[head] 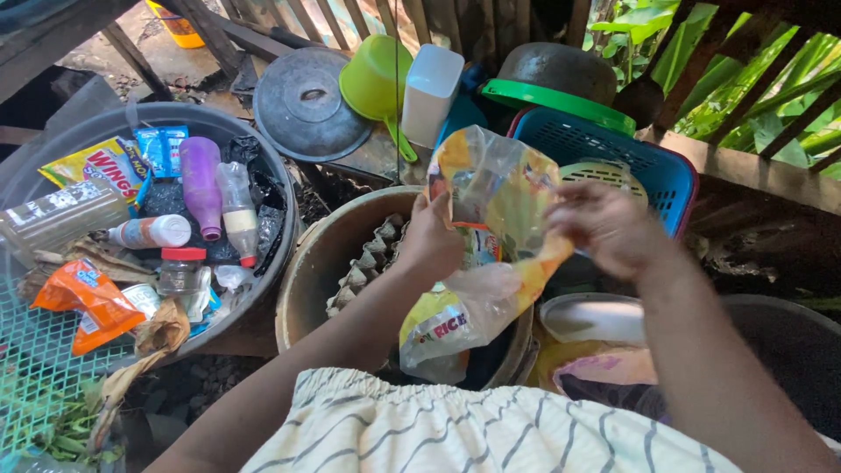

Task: Sort through various plastic containers, bags, and items into different bins or bags.

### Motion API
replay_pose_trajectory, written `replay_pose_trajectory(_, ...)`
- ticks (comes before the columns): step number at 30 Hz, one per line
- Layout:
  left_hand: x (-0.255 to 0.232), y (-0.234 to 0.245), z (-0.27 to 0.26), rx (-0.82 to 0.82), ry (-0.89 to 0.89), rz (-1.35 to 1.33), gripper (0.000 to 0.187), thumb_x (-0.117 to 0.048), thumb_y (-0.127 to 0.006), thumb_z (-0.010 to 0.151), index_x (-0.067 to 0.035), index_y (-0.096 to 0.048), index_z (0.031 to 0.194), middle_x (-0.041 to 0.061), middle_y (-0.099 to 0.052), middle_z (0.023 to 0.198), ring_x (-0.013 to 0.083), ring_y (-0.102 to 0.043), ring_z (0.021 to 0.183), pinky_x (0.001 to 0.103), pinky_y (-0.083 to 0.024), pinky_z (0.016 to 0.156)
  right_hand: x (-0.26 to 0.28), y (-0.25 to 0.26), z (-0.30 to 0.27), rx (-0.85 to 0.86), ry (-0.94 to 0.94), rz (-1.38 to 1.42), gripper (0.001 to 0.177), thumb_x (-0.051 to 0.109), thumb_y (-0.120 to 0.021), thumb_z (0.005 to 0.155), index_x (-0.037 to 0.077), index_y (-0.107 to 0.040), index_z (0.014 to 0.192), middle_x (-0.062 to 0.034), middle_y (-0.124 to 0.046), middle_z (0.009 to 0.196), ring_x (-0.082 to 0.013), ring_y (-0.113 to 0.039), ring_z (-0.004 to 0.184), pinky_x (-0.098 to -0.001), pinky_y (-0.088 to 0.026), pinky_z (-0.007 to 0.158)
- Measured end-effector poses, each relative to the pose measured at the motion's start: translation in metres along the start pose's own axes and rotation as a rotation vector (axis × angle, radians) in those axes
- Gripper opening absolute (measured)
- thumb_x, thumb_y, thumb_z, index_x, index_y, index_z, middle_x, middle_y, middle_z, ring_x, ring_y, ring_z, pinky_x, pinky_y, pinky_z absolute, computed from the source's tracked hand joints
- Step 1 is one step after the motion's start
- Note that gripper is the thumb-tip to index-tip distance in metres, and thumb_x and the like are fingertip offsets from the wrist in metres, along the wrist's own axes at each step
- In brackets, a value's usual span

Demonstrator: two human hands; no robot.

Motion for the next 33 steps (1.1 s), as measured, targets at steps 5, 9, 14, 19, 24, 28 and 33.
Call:
replay_pose_trajectory(5,-0.007,0.045,0.003,-0.042,0.153,0.078,0.05,-0.001,-0.064,0.08,-0.001,-0.061,0.13,0.019,-0.061,0.124,0.0322,-0.065,0.116,0.039,-0.053,0.095,-0.114,0.153,0.094,-0.198,0.017,0.628,0.026,0.005,-0.067,0.099,0.014,-0.075,0.122,-0.0009,-0.07,0.098,-0.0102,-0.066,0.079,-0.0204,-0.056,0.072)
replay_pose_trajectory(9,0.014,0.074,-0.002,-0.024,0.229,-0.077,0.05,0.003,-0.066,0.074,-0.004,-0.062,0.124,0.01,-0.071,0.109,0.0218,-0.07,0.101,0.035,-0.055,0.082,-0.234,0.246,0.168,-0.48,-0.32,0.786,0.015,0.012,-0.072,0.102,0.008,-0.07,0.117,-0.0025,-0.074,0.098,-0.0117,-0.073,0.084,-0.0214,-0.061,0.077)
replay_pose_trajectory(14,0.034,0.104,-0.021,-0.137,0.429,-0.187,0.042,-0.009,-0.054,0.096,-0.009,-0.065,0.137,0.015,-0.075,0.112,0.0221,-0.063,0.087,0.034,-0.05,0.074,-0.23,0.197,0.16,-0.498,-0.372,0.761,0.038,0.011,-0.057,0.101,0.015,-0.051,0.139,-0.014,-0.062,0.131,-0.0285,-0.066,0.112,-0.0379,-0.059,0.091)
replay_pose_trajectory(19,0.09,0.123,-0.021,-0.182,0.394,-0.388,0.056,0.006,-0.051,0.086,-0.003,-0.058,0.141,0.014,-0.072,0.121,0.0207,-0.072,0.094,0.032,-0.057,0.078,-0.205,0.165,0.153,-0.517,-0.22,0.966,0.046,0.002,-0.057,0.102,0.012,-0.045,0.145,-0.0179,-0.048,0.147,-0.0352,-0.058,0.126,-0.0438,-0.058,0.093)
replay_pose_trajectory(24,0.094,0.139,-0.033,-0.231,0.518,-0.455,0.072,0.016,-0.043,0.078,-0.005,-0.05,0.147,0.017,-0.071,0.121,0.0251,-0.073,0.093,0.037,-0.059,0.076,-0.151,0.108,0.141,-0.469,-0.17,0.717,0.072,-0.002,-0.051,0.094,0.044,-0.028,0.144,-0.0114,-0.046,0.141,-0.0348,-0.056,0.12,-0.0401,-0.057,0.086)
replay_pose_trajectory(28,0.088,0.143,-0.035,-0.206,0.461,-0.609,0.075,0.018,-0.041,0.075,-0.004,-0.057,0.145,0.017,-0.071,0.117,0.0267,-0.073,0.09,0.039,-0.06,0.074,-0.215,0.117,0.213,-0.44,-0.386,0.282,0.02,0.012,-0.068,0.097,0.011,-0.056,0.114,-0.0095,-0.061,0.097,-0.0195,-0.06,0.073,-0.0264,-0.05,0.055)
replay_pose_trajectory(33,0.087,0.146,-0.039,-0.201,0.414,-0.583,0.073,0.016,-0.043,0.078,-0.007,-0.053,0.146,0.015,-0.074,0.119,0.0252,-0.075,0.094,0.037,-0.06,0.077,-0.181,0.041,0.203,-0.354,-0.407,-0.009,0.013,0.021,-0.076,0.091,0.011,-0.068,0.089,-0.0037,-0.064,0.069,-0.0115,-0.053,0.048,-0.0213,-0.043,0.041)
Point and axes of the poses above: each hand's wrist, its own z-axis towards the middle knuckle, its own y-axis out of the back of the hand, x = y × z, the point moved 2 cm from there along z, towards the middle knuckle
